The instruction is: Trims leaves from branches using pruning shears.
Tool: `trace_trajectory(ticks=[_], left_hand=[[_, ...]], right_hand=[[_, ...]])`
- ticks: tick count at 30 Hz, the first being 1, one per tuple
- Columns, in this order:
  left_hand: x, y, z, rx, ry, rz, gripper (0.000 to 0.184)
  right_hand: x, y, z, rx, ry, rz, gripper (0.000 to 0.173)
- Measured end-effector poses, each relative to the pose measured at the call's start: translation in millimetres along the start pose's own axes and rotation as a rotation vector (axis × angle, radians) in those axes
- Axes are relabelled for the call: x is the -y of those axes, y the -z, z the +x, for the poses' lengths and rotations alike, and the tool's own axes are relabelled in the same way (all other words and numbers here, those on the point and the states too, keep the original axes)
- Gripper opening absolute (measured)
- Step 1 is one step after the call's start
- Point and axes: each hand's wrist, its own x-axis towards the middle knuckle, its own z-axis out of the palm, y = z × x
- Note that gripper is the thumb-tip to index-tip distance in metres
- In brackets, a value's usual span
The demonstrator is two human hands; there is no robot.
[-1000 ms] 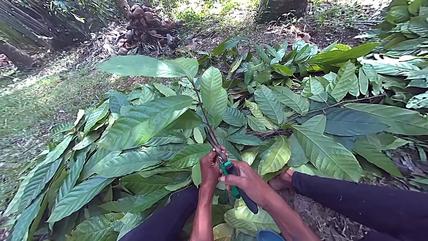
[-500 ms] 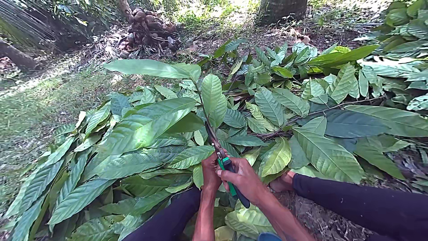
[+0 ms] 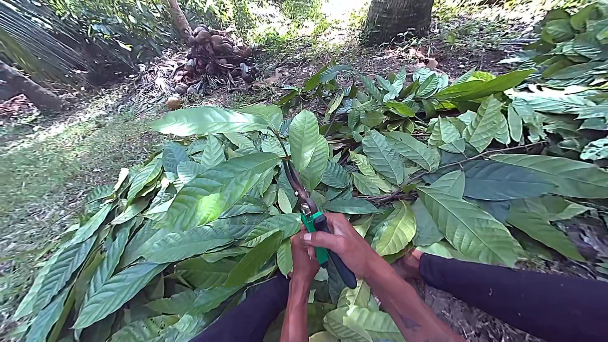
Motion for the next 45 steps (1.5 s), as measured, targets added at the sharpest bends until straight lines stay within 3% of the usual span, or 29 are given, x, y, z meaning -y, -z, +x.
trace_trajectory(ticks=[13, 18, 21, 24, 26, 30, 38, 45], left_hand=[[4.5, -5.4, 5.8, 0.016, -0.029, -0.04, 0.014], [3.4, -1.7, 0.8, 0.027, -0.005, 0.034, 0.01], [-1.6, 0.0, -1.8, 0.033, 0.011, 0.052, 0.017], [-0.8, -2.8, -0.7, 0.016, -0.03, 0.095, 0.022], [-3.4, -2.9, -3.5, 0.016, 0.052, 0.08, 0.031], [-15.4, 0.1, -10.3, 0.015, 0.26, -0.036, 0.028], [3.6, -2.7, -10.2, 0.006, 0.148, -0.126, 0.03], [4.6, -4.6, -7.5, 0.004, 0.045, -0.11, 0.017]], right_hand=[[5.5, 1.6, 4.0, -0.088, 0.027, -0.061, 0.009], [5.5, 2.7, 2.8, -0.051, 0.046, -0.142, 0.019], [11.5, 0.1, 1.8, -0.015, 0.059, -0.108, 0.028], [20.5, -4.2, 4.7, -0.015, 0.064, -0.07, 0.026], [25.8, -7.0, 6.7, -0.005, 0.07, -0.02, 0.022], [32.2, -12.0, 9.2, 0.047, 0.083, 0.108, 0.022], [35.0, -19.7, 11.1, 0.068, 0.058, 0.238, 0.025], [36.1, -22.0, 13.3, 0.068, 0.031, 0.295, 0.026]])
